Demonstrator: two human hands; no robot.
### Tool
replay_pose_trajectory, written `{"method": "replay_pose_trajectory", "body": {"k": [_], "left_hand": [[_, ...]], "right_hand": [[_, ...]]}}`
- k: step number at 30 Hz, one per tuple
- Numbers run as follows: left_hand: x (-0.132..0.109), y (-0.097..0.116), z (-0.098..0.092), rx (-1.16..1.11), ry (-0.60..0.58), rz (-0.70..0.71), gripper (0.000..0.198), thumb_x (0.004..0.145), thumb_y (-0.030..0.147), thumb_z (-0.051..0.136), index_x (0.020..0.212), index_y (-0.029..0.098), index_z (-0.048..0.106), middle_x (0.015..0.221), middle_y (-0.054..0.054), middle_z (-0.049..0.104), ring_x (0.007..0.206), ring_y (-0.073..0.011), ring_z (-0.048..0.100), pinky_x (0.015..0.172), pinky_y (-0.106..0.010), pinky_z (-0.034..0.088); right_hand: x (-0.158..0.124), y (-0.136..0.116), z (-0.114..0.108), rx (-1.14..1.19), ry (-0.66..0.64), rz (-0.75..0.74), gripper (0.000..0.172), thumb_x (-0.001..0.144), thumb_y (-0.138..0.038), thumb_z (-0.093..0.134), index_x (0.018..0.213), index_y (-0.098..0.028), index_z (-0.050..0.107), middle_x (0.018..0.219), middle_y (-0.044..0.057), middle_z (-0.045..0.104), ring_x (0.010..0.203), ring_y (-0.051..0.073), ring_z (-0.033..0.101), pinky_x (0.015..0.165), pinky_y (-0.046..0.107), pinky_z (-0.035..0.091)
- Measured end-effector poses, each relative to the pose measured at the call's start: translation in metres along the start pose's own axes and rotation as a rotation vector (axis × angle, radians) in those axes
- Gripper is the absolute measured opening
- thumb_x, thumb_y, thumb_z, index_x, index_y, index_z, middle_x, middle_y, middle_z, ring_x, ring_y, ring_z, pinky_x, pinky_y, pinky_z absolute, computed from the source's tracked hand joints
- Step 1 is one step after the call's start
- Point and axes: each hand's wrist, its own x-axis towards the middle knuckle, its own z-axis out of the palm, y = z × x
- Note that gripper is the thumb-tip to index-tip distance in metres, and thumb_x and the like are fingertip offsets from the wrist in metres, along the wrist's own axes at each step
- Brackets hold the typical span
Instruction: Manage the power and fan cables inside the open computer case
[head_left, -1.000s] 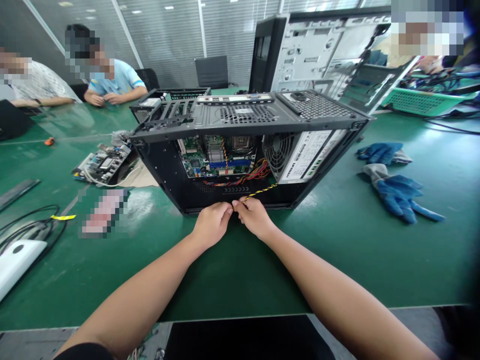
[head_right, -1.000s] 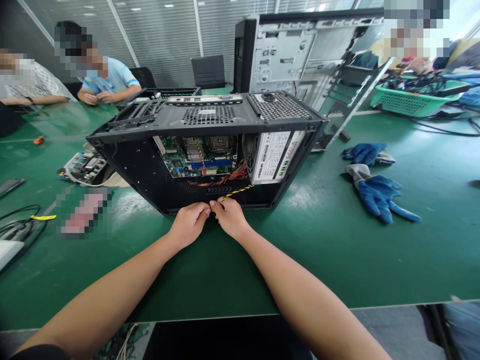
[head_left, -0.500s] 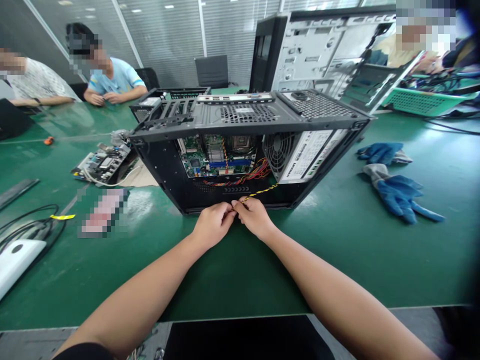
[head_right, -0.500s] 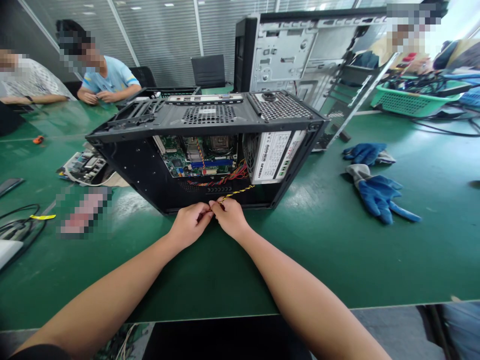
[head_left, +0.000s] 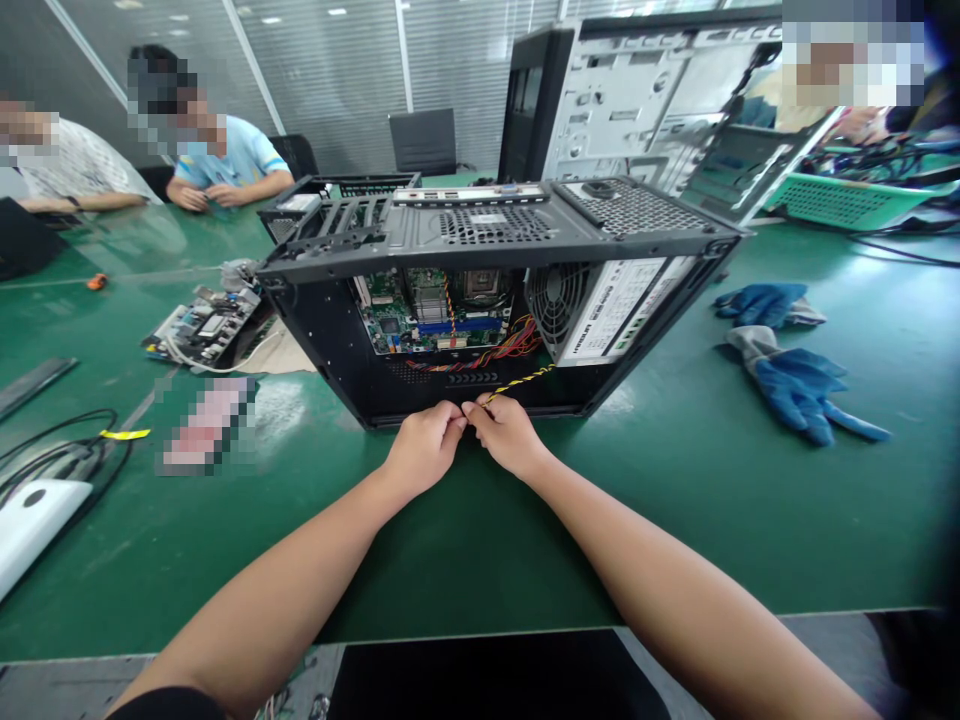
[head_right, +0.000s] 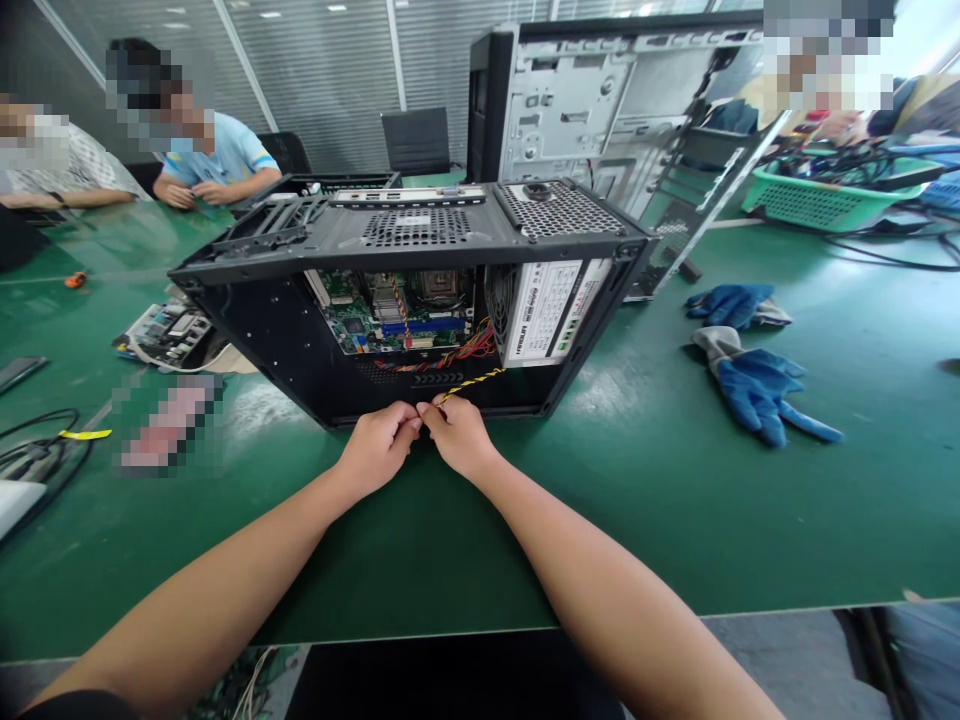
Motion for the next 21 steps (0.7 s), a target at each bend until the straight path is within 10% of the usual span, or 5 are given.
{"method": "replay_pose_trajectory", "body": {"k": [21], "left_hand": [[-0.0009,-0.0029,0.0032,0.012,0.058,0.047,0.008,0.091,0.024,0.06,0.085,0.02,0.056,0.076,0.0,0.065,0.066,-0.0135,0.059,0.062,-0.025,0.043]], "right_hand": [[0.0,-0.0021,0.0002,0.02,0.032,0.022,0.04,0.092,-0.046,0.049,0.06,-0.022,0.046,0.049,-0.003,0.048,0.049,0.013,0.05,0.052,0.026,0.038]]}}
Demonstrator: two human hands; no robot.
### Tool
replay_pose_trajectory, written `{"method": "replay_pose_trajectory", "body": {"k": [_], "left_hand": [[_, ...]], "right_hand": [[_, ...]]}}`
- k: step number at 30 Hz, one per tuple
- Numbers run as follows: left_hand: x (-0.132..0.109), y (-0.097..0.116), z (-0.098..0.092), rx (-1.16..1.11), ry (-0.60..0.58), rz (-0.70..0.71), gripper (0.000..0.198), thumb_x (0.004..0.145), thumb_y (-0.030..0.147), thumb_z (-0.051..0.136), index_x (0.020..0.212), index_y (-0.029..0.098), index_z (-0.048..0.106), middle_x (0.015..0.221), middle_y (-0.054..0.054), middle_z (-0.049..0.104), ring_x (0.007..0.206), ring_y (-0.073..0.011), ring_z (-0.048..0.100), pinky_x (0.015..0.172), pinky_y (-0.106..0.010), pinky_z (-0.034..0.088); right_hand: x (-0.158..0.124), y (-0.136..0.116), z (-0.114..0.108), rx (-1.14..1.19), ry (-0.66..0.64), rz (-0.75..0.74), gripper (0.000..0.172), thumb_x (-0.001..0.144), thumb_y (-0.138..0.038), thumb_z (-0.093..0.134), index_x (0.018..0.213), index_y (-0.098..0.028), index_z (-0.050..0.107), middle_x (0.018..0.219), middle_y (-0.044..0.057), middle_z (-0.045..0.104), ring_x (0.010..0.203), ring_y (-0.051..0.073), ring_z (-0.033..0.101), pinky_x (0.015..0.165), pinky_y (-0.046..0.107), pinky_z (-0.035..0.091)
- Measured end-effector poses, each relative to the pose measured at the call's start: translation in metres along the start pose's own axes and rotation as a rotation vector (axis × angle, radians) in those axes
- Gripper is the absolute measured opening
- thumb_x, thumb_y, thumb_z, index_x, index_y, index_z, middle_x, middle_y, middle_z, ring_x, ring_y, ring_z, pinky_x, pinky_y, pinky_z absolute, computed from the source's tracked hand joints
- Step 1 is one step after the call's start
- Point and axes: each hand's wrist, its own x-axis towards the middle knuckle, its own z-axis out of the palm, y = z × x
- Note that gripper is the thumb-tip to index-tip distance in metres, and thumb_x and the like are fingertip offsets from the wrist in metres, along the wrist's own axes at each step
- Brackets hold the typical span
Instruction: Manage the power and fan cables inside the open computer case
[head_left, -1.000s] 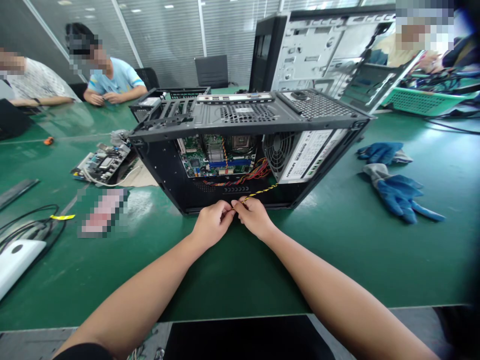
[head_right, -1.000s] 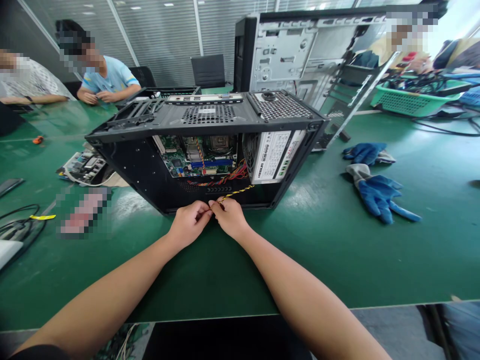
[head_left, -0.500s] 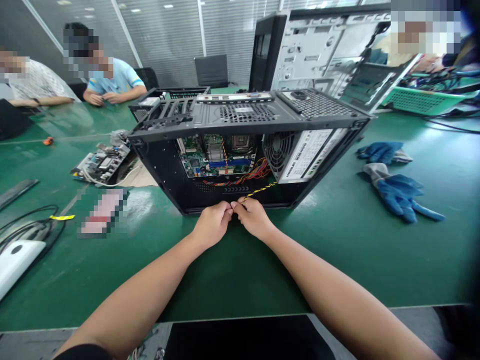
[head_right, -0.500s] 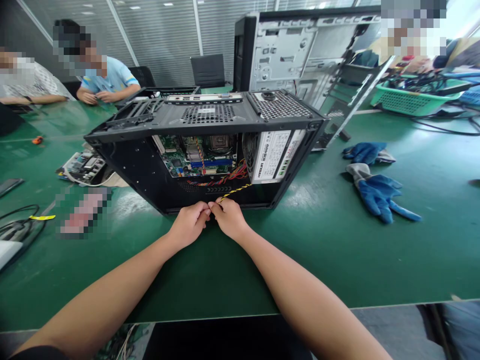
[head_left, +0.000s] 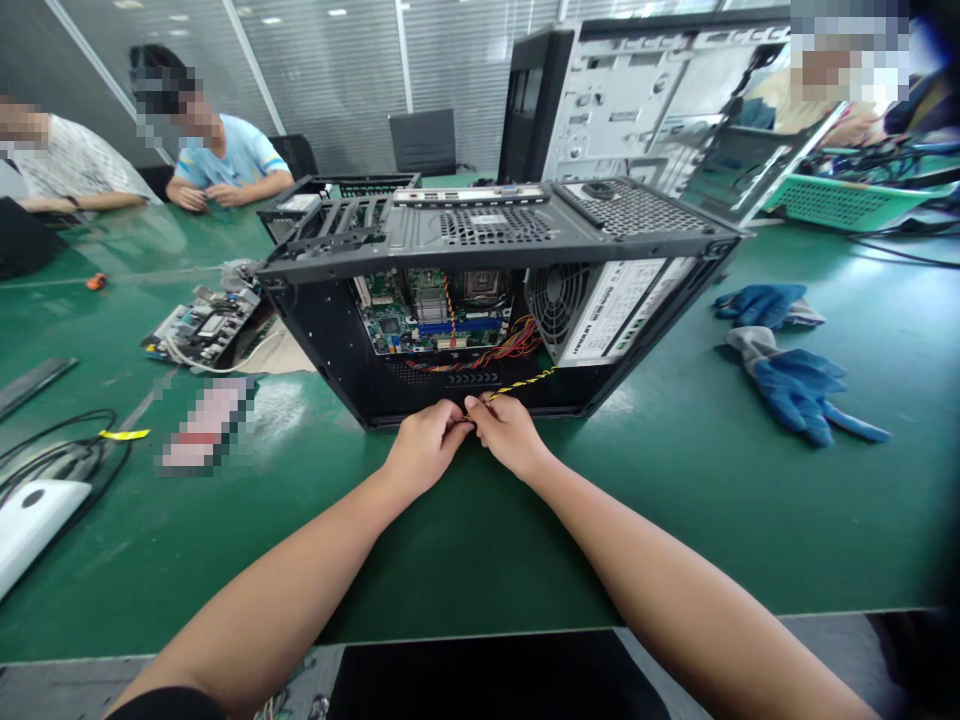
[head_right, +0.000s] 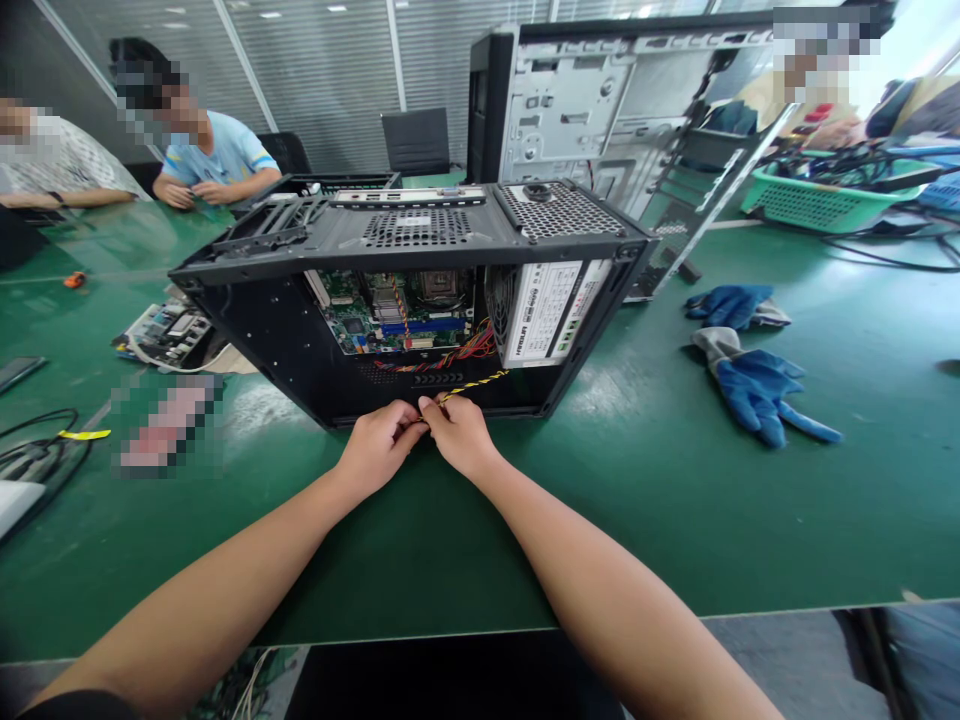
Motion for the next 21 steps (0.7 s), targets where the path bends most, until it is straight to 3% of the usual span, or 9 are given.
{"method": "replay_pose_trajectory", "body": {"k": [6,12,21], "left_hand": [[0.0011,0.0044,-0.003,0.099,-0.036,-0.048,0.016,0.095,0.024,0.052,0.08,0.02,0.056,0.071,0.0,0.063,0.063,-0.0143,0.059,0.06,-0.026,0.04],[0.0006,0.0058,-0.0042,0.054,-0.08,-0.087,0.018,0.095,0.022,0.049,0.079,0.02,0.056,0.071,0.0,0.064,0.062,-0.0142,0.059,0.062,-0.026,0.04],[-0.0008,0.0039,-0.0013,0.013,0.029,-0.044,0.013,0.092,0.023,0.053,0.08,0.019,0.057,0.067,0.001,0.06,0.061,-0.0126,0.055,0.06,-0.025,0.039]], "right_hand": [[-0.0005,0.0006,-0.0001,-0.02,-0.031,-0.02,0.037,0.09,-0.043,0.052,0.06,-0.022,0.045,0.051,-0.002,0.05,0.051,0.013,0.051,0.053,0.025,0.038],[-0.0007,-0.0011,-0.0008,-0.019,-0.049,-0.02,0.036,0.09,-0.042,0.052,0.06,-0.022,0.047,0.05,-0.003,0.049,0.05,0.012,0.05,0.054,0.025,0.038],[0.0,0.0026,0.002,0.025,-0.007,0.001,0.039,0.09,-0.047,0.051,0.061,-0.022,0.048,0.051,-0.002,0.05,0.051,0.013,0.051,0.052,0.026,0.039]]}}
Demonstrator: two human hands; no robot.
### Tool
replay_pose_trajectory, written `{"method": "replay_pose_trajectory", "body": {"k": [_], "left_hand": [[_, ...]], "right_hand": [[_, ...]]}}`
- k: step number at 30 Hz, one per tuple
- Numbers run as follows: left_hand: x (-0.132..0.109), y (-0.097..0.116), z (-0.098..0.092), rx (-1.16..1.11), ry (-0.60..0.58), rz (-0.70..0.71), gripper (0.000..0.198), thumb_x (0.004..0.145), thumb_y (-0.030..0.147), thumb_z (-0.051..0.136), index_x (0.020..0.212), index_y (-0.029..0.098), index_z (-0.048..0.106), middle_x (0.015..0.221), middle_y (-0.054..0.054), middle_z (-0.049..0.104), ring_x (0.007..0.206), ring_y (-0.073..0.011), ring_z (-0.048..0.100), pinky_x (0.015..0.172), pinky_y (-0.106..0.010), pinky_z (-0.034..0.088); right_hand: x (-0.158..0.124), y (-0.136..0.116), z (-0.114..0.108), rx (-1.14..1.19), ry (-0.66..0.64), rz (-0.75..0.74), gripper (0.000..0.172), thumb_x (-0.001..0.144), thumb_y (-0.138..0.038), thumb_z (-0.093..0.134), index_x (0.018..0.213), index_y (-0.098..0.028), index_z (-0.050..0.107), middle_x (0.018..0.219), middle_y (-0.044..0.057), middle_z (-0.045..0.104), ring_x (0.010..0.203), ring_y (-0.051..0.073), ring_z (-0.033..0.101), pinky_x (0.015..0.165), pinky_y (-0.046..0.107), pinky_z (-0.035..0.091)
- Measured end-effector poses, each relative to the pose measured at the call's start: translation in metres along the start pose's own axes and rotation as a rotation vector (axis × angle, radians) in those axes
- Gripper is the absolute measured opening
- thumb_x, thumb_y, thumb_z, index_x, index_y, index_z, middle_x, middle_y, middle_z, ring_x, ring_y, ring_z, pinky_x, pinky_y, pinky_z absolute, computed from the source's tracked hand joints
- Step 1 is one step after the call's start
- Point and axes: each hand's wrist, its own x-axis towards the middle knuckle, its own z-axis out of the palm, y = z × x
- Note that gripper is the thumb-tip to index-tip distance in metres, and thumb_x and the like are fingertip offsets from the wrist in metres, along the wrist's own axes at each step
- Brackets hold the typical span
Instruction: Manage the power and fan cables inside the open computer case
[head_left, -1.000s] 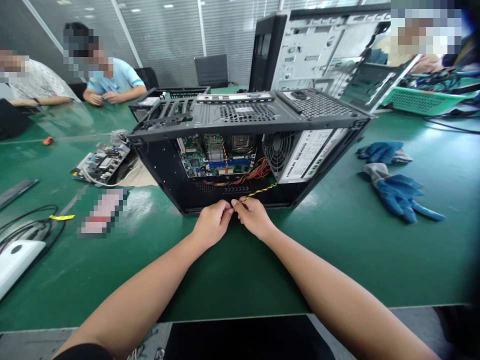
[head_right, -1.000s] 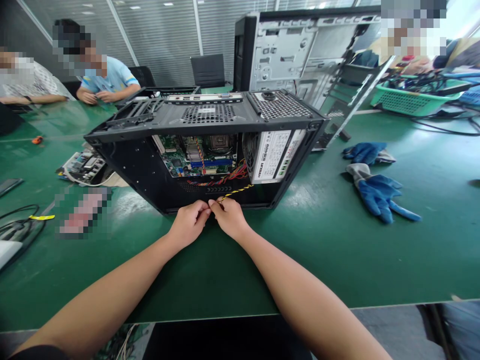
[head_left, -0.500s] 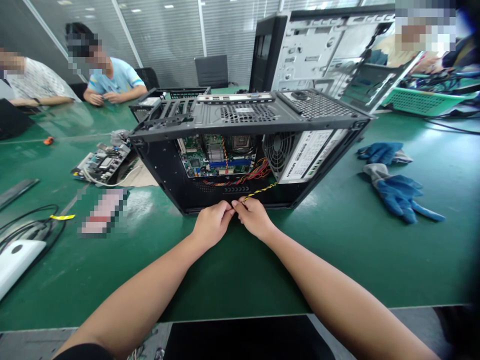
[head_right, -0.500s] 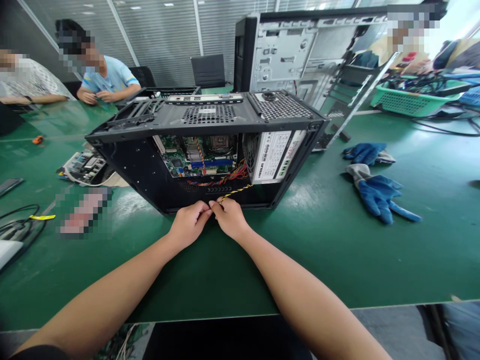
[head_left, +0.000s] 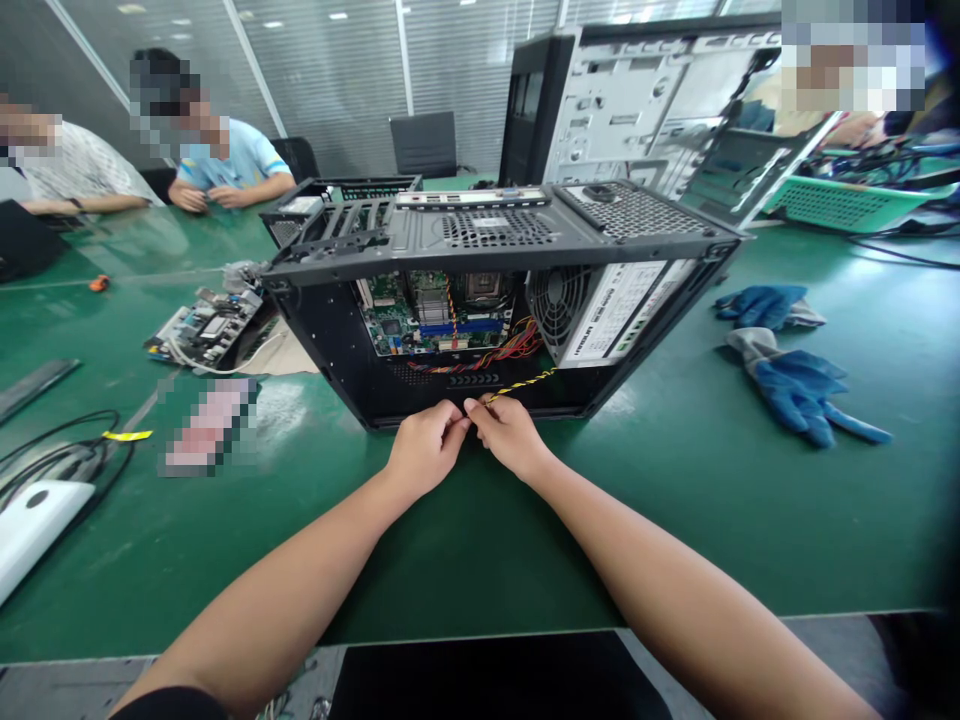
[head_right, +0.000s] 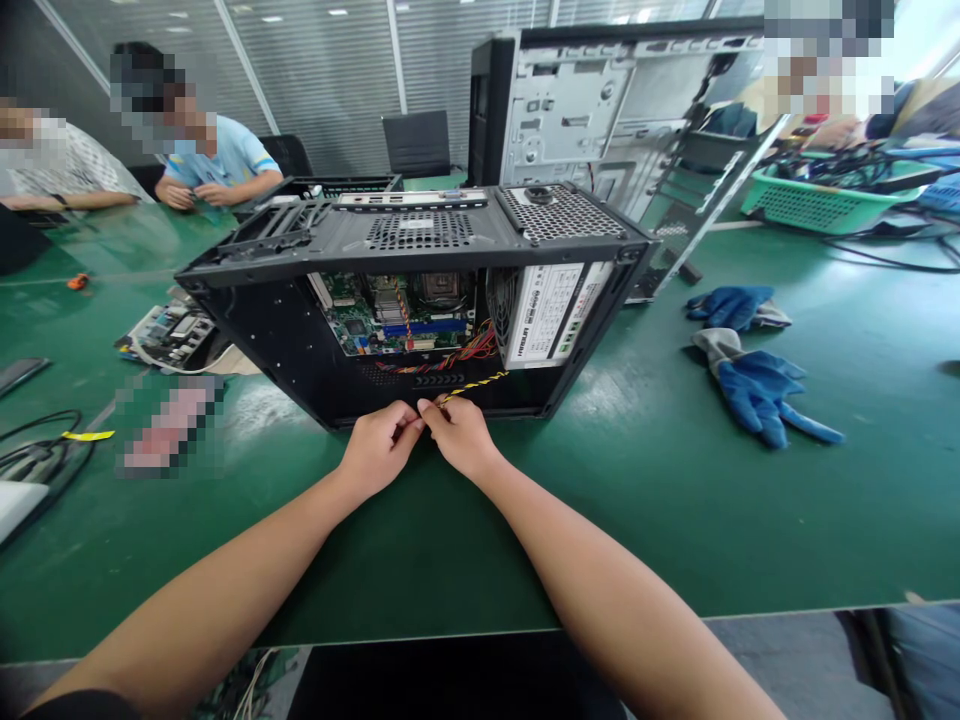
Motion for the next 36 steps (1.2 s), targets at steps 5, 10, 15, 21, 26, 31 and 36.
{"method": "replay_pose_trajectory", "body": {"k": [5,10,15,21,26,31,36], "left_hand": [[-0.0002,0.0022,-0.0005,0.004,0.024,-0.005,0.012,0.091,0.024,0.055,0.08,0.019,0.057,0.066,0.001,0.059,0.06,-0.0125,0.054,0.059,-0.025,0.039],[-0.0011,0.0015,0.0002,-0.006,0.018,-0.007,0.012,0.091,0.026,0.055,0.08,0.02,0.056,0.066,0.002,0.058,0.059,-0.0122,0.053,0.057,-0.024,0.038],[0.0002,0.0014,-0.0011,0.019,-0.022,0.015,0.019,0.094,0.024,0.05,0.076,0.02,0.053,0.065,0.001,0.057,0.059,-0.0124,0.052,0.058,-0.025,0.036],[0.0011,0.0036,-0.0025,0.003,-0.076,-0.022,0.022,0.096,0.023,0.046,0.075,0.02,0.053,0.066,0.001,0.058,0.059,-0.0129,0.054,0.059,-0.025,0.037],[0.0002,0.0032,-0.0019,-0.013,-0.024,-0.019,0.02,0.094,0.024,0.048,0.076,0.02,0.056,0.065,0.001,0.058,0.059,-0.0127,0.053,0.059,-0.025,0.037],[-0.0007,0.0016,0.0006,-0.007,0.044,-0.023,0.013,0.091,0.026,0.054,0.08,0.02,0.058,0.062,0.003,0.055,0.057,-0.0118,0.051,0.058,-0.025,0.037],[-0.001,0.0008,0.0015,-0.012,0.015,-0.026,0.007,0.092,0.025,0.054,0.087,0.02,0.057,0.066,0.003,0.057,0.059,-0.0122,0.053,0.059,-0.025,0.037]], "right_hand": [[0.0004,0.0005,0.0002,0.028,0.023,-0.002,0.042,0.09,-0.049,0.049,0.059,-0.021,0.048,0.054,-0.001,0.052,0.05,0.013,0.051,0.051,0.026,0.039],[0.0007,-0.0013,-0.0011,-0.004,0.007,-0.014,0.043,0.09,-0.049,0.052,0.057,-0.022,0.047,0.051,-0.002,0.049,0.049,0.013,0.049,0.051,0.026,0.037],[0.0001,-0.0037,-0.0029,-0.021,-0.026,-0.017,0.04,0.089,-0.045,0.054,0.058,-0.022,0.047,0.05,-0.002,0.049,0.05,0.013,0.05,0.054,0.026,0.039],[0.0008,-0.0022,-0.0025,-0.017,-0.037,-0.031,0.04,0.091,-0.045,0.052,0.059,-0.021,0.047,0.054,-0.001,0.052,0.052,0.013,0.052,0.056,0.026,0.04],[0.001,-0.0015,-0.0019,0.007,-0.029,0.001,0.042,0.09,-0.049,0.053,0.058,-0.021,0.048,0.053,-0.001,0.053,0.048,0.012,0.051,0.052,0.025,0.04],[-0.0004,-0.0037,-0.0012,0.032,0.003,0.105,0.045,0.088,-0.05,0.055,0.055,-0.02,0.051,0.051,0.0,0.054,0.044,0.012,0.051,0.048,0.025,0.039],[-0.0004,-0.0034,-0.0019,0.029,-0.014,0.073,0.044,0.089,-0.047,0.056,0.055,-0.02,0.051,0.05,-0.001,0.053,0.044,0.012,0.051,0.049,0.025,0.039]]}}
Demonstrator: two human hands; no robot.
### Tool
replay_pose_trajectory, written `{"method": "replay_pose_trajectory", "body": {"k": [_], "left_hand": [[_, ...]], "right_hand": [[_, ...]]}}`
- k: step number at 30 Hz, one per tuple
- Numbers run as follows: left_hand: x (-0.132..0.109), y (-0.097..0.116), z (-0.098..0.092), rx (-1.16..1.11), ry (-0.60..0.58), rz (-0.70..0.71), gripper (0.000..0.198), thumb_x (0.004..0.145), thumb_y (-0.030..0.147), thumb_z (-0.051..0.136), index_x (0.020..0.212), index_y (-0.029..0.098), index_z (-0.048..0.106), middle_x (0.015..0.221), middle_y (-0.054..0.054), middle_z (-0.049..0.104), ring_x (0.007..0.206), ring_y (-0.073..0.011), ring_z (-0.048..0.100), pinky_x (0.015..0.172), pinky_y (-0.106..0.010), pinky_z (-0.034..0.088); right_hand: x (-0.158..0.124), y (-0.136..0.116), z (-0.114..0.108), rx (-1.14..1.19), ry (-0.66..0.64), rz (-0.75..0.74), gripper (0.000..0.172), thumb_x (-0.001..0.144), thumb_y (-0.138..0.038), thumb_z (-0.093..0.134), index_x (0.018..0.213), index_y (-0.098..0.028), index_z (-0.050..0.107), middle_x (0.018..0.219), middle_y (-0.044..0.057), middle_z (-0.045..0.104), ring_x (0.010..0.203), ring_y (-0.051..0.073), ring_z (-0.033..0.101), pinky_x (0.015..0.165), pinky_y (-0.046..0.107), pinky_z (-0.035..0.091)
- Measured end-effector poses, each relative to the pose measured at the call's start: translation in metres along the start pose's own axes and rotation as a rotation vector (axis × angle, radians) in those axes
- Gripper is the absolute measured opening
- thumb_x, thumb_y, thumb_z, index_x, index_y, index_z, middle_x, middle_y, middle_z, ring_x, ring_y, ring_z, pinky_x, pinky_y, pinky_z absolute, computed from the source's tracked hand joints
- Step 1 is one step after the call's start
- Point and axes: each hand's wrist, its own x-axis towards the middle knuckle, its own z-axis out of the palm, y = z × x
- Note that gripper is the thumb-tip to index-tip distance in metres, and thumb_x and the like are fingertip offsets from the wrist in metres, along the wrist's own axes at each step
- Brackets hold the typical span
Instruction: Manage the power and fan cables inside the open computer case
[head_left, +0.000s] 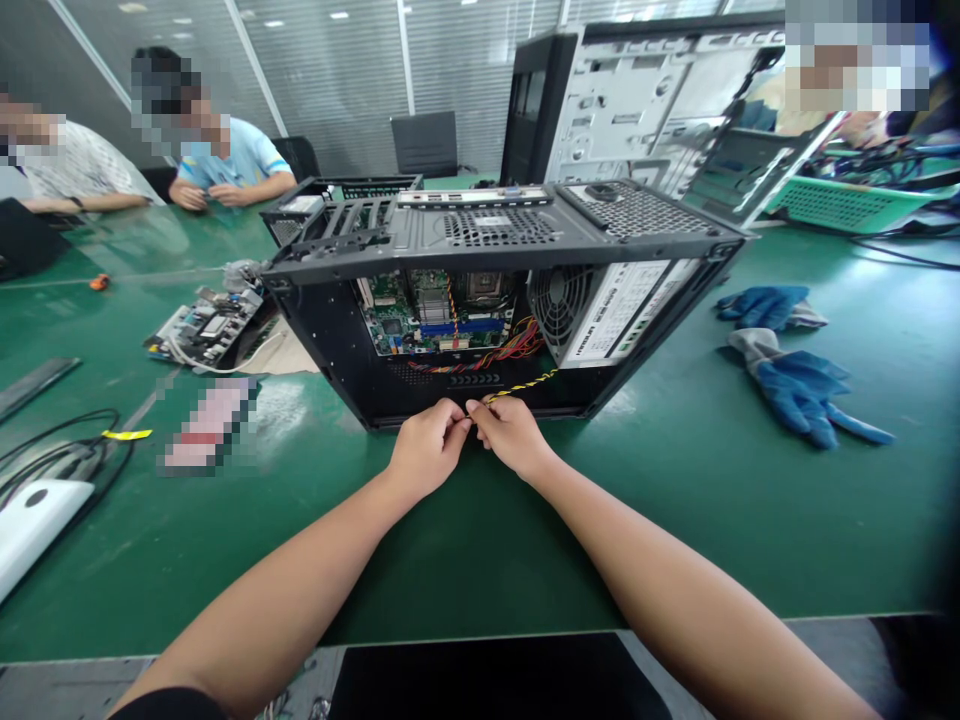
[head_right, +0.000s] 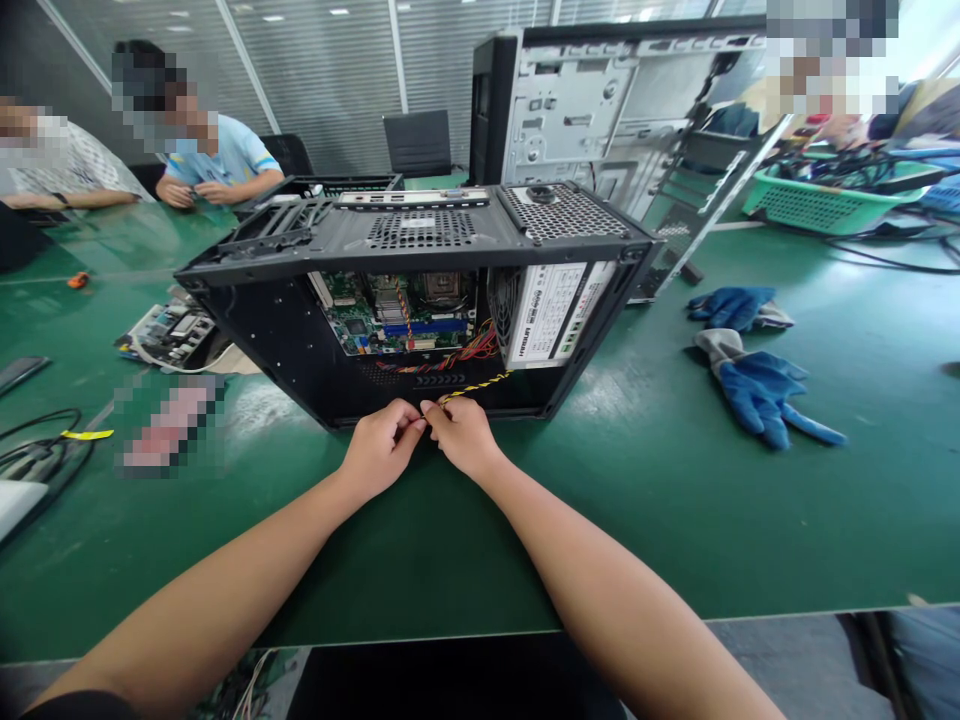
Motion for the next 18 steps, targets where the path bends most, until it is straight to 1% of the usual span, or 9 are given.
{"method": "replay_pose_trajectory", "body": {"k": [3,7,11,18], "left_hand": [[0.0005,0.0002,-0.0009,0.016,-0.022,0.012,0.013,0.093,0.023,0.05,0.082,0.02,0.055,0.068,0.001,0.058,0.062,-0.0132,0.054,0.062,-0.026,0.038],[0.0011,0.001,-0.0018,0.04,-0.045,-0.012,0.014,0.094,0.023,0.048,0.082,0.021,0.055,0.069,0.001,0.059,0.063,-0.0141,0.055,0.062,-0.026,0.037],[0.0007,0.0015,-0.0019,0.046,-0.058,-0.016,0.014,0.095,0.024,0.048,0.083,0.021,0.056,0.07,0.001,0.059,0.063,-0.0142,0.055,0.062,-0.026,0.037],[0.0012,-0.0003,-0.0013,0.024,-0.033,0.031,0.012,0.093,0.022,0.051,0.082,0.02,0.057,0.07,0.002,0.059,0.064,-0.0132,0.055,0.062,-0.026,0.037]], "right_hand": [[0.0008,0.0019,-0.0005,-0.028,-0.01,-0.055,0.042,0.089,-0.045,0.055,0.056,-0.02,0.049,0.051,-0.002,0.052,0.047,0.012,0.052,0.051,0.025,0.04],[0.0007,0.0022,-0.0003,-0.057,-0.012,-0.079,0.04,0.09,-0.042,0.054,0.057,-0.021,0.048,0.051,-0.002,0.051,0.049,0.012,0.052,0.053,0.025,0.039],[0.0001,0.0011,0.0003,-0.062,-0.006,-0.082,0.039,0.09,-0.043,0.054,0.058,-0.021,0.046,0.051,-0.003,0.051,0.049,0.012,0.051,0.054,0.025,0.039],[0.0005,0.0021,0.0006,-0.102,0.027,-0.07,0.038,0.091,-0.039,0.052,0.057,-0.021,0.048,0.051,-0.001,0.054,0.05,0.013,0.054,0.053,0.025,0.038]]}}
